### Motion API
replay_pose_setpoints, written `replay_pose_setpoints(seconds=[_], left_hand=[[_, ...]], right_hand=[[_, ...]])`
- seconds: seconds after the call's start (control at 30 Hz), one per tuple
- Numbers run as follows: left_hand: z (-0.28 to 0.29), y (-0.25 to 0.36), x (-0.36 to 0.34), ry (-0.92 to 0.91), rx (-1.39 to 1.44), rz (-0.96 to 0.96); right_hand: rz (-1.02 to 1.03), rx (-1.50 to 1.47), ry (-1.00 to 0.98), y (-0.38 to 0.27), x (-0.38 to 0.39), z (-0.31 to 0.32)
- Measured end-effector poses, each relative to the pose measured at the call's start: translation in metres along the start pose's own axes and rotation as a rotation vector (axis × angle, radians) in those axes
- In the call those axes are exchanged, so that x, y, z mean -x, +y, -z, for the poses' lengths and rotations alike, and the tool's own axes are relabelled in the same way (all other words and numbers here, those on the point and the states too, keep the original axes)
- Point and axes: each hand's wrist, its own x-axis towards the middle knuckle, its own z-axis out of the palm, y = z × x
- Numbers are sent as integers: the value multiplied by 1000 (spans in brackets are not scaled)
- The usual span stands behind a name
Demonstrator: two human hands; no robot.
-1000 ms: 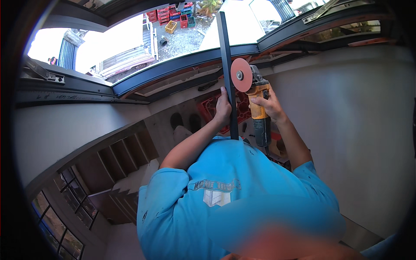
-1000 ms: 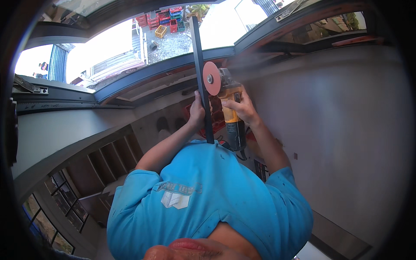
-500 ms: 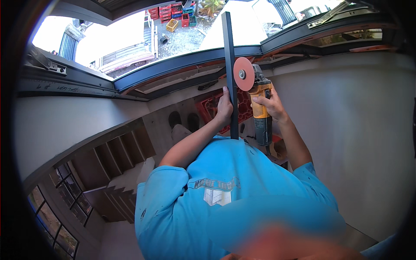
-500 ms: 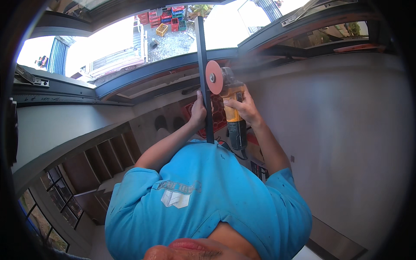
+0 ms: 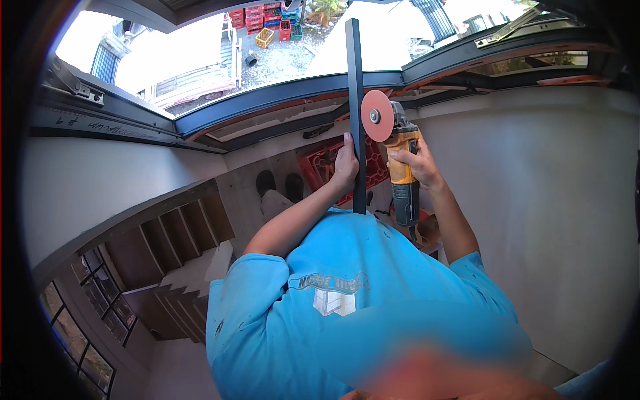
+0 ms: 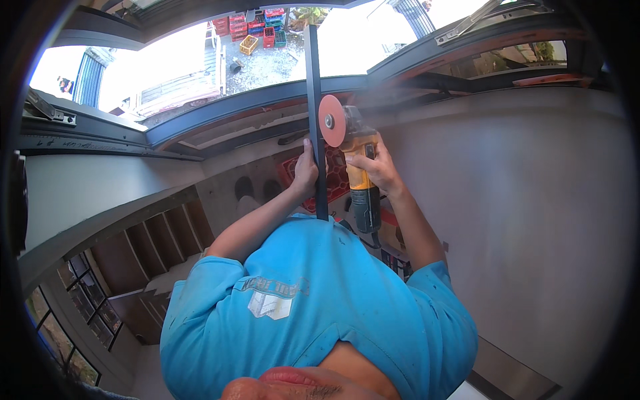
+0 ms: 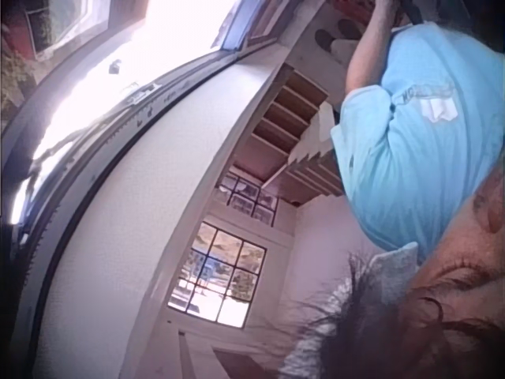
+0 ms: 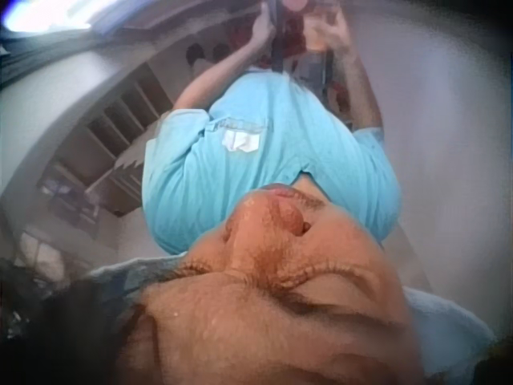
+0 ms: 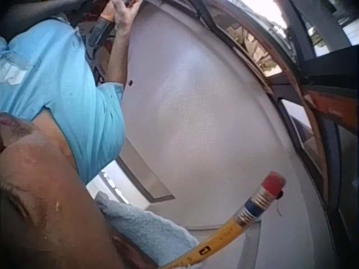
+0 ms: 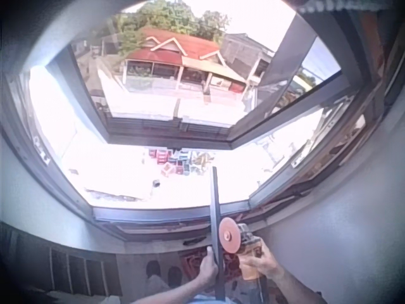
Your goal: The person grinds a window frame with an angle grinder, peels protective tape off the frame, cuts a metal strip using pliers, and fits components into the window frame by hand.
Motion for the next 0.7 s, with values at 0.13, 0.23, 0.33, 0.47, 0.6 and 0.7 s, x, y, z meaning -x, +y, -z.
replay_pose_setpoints(seconds=[0.13,0.23,0.33,0.47,0.6,0.7], left_hand=[[0,1,-2,14,5,19],[0,3,-3,18,-8,3],[0,6,-4,19,-10,-4],[-1,11,-6,32,-9,8],[-4,18,-6,42,-54,-10],[-6,22,-5,47,-39,18]], right_hand=[[-25,0,-17,-1,1,2],[-42,17,2,0,1,2],[-42,29,15,2,1,3],[-55,20,1,4,0,5],[-44,29,-1,4,0,5],[-56,24,-1,2,1,4]])
